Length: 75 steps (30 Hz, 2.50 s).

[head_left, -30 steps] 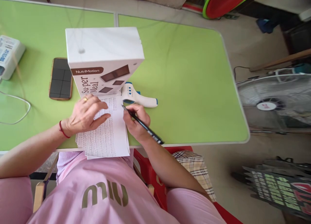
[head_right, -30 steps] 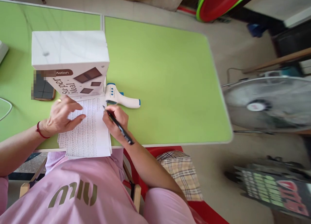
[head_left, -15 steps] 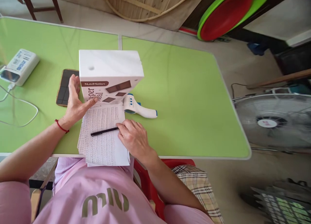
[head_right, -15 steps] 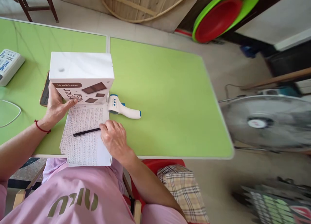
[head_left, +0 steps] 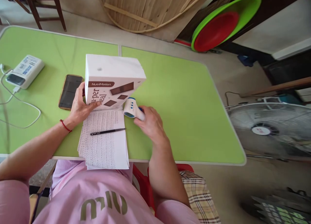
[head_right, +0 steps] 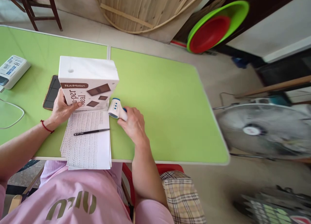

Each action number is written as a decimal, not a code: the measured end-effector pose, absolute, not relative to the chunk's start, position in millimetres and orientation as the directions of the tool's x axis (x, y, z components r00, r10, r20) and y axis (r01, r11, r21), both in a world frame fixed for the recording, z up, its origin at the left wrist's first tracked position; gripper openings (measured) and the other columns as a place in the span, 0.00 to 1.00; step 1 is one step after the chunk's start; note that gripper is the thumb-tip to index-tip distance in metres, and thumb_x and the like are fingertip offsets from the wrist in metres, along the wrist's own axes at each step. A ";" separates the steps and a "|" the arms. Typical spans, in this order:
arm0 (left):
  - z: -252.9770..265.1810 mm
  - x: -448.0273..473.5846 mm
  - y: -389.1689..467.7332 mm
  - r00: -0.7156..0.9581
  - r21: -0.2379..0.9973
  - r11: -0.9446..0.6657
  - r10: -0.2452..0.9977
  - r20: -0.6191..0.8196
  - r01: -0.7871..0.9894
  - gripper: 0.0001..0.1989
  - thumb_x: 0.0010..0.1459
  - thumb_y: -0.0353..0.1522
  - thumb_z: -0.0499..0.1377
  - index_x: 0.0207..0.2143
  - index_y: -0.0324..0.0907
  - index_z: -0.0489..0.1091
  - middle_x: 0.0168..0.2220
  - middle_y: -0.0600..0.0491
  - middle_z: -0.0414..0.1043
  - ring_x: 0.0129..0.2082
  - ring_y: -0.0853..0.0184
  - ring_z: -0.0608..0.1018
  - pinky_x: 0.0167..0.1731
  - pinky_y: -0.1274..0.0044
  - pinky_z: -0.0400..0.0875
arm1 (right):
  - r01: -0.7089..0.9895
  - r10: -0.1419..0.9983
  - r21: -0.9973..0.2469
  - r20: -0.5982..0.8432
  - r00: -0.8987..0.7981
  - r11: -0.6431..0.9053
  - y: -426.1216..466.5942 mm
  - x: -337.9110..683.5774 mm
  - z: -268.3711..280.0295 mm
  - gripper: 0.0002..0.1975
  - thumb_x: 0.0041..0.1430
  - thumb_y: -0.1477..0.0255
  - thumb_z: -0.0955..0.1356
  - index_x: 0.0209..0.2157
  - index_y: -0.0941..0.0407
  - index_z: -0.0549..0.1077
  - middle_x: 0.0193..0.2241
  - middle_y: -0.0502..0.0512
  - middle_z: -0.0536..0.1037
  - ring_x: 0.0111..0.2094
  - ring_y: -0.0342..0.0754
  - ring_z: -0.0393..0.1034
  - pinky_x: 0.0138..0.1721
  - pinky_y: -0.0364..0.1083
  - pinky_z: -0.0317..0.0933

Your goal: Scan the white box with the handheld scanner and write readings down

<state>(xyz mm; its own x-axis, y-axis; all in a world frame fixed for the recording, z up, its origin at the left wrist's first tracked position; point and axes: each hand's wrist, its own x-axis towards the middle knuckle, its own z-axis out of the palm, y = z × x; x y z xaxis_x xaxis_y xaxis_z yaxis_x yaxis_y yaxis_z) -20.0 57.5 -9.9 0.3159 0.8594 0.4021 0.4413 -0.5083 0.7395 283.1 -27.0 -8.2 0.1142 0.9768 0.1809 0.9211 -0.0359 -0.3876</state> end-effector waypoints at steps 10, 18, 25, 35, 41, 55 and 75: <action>3.1 -17.4 26.4 0.313 0.947 -0.276 0.925 0.216 0.162 0.37 0.54 0.51 0.71 0.55 0.42 0.60 0.49 0.42 0.73 0.46 0.54 0.81 0.39 0.63 0.81 | -0.071 0.987 -0.996 0.039 0.159 0.050 -117.4 183.4 39.4 0.17 0.52 0.61 0.70 0.44 0.50 0.71 0.27 0.50 0.70 0.24 0.46 0.64 0.25 0.49 0.66; -11.2 -20.3 28.5 0.376 0.893 -0.373 0.888 0.264 0.253 0.37 0.58 0.49 0.68 0.60 0.42 0.56 0.54 0.38 0.71 0.52 0.50 0.78 0.44 0.59 0.80 | -0.257 0.981 -0.951 -0.189 0.042 -0.172 -124.1 157.9 23.4 0.11 0.50 0.67 0.71 0.36 0.50 0.71 0.22 0.44 0.63 0.21 0.41 0.55 0.20 0.43 0.56; 0.8 -20.7 30.1 0.438 0.934 -0.298 0.879 0.189 0.195 0.39 0.57 0.53 0.67 0.60 0.40 0.58 0.54 0.37 0.71 0.52 0.51 0.78 0.46 0.59 0.79 | -0.224 0.960 -0.942 -0.272 0.069 -0.251 -116.4 156.7 11.9 0.14 0.51 0.65 0.73 0.41 0.51 0.73 0.23 0.46 0.67 0.22 0.43 0.59 0.22 0.45 0.60; 1.1 -23.7 37.4 0.530 0.919 -0.356 0.819 0.219 0.170 0.35 0.59 0.48 0.67 0.59 0.40 0.60 0.48 0.42 0.74 0.48 0.55 0.79 0.43 0.63 0.79 | -0.264 0.950 -0.922 -0.308 0.055 -0.284 -104.7 156.2 23.2 0.12 0.46 0.66 0.72 0.34 0.54 0.74 0.22 0.48 0.73 0.22 0.43 0.64 0.23 0.45 0.62; 2.8 -21.6 38.6 0.525 0.984 -0.178 0.839 0.142 0.018 0.38 0.51 0.43 0.74 0.59 0.42 0.62 0.51 0.43 0.74 0.49 0.52 0.79 0.46 0.59 0.79 | -0.283 0.932 -0.902 -0.357 0.066 -0.326 -104.6 156.8 24.2 0.10 0.44 0.66 0.72 0.29 0.55 0.74 0.20 0.47 0.71 0.22 0.43 0.62 0.24 0.45 0.60; 8.5 -19.9 37.5 0.522 0.990 -0.127 0.849 0.080 0.056 0.40 0.50 0.46 0.73 0.58 0.40 0.61 0.51 0.40 0.74 0.49 0.50 0.79 0.46 0.56 0.79 | -0.276 0.948 -0.913 -0.317 0.014 -0.301 -108.4 158.4 16.8 0.07 0.49 0.66 0.71 0.26 0.54 0.72 0.20 0.47 0.70 0.23 0.42 0.61 0.26 0.45 0.59; 7.8 -18.9 36.1 0.496 0.992 -0.120 0.864 0.086 0.037 0.39 0.48 0.45 0.74 0.56 0.41 0.61 0.53 0.41 0.73 0.50 0.51 0.78 0.46 0.58 0.78 | -0.312 0.918 -0.882 -0.391 0.069 -0.352 -106.7 156.4 18.7 0.16 0.44 0.66 0.73 0.37 0.54 0.75 0.22 0.45 0.71 0.23 0.43 0.64 0.27 0.47 0.62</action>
<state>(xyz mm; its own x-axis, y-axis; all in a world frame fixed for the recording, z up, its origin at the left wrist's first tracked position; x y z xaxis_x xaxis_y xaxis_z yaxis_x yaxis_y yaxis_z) -18.9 36.1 7.8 0.4961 0.8640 0.0861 0.0370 -0.1201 0.9921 156.4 -106.7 18.7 0.0688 0.9179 -0.3907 -0.3119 -0.3522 -0.8824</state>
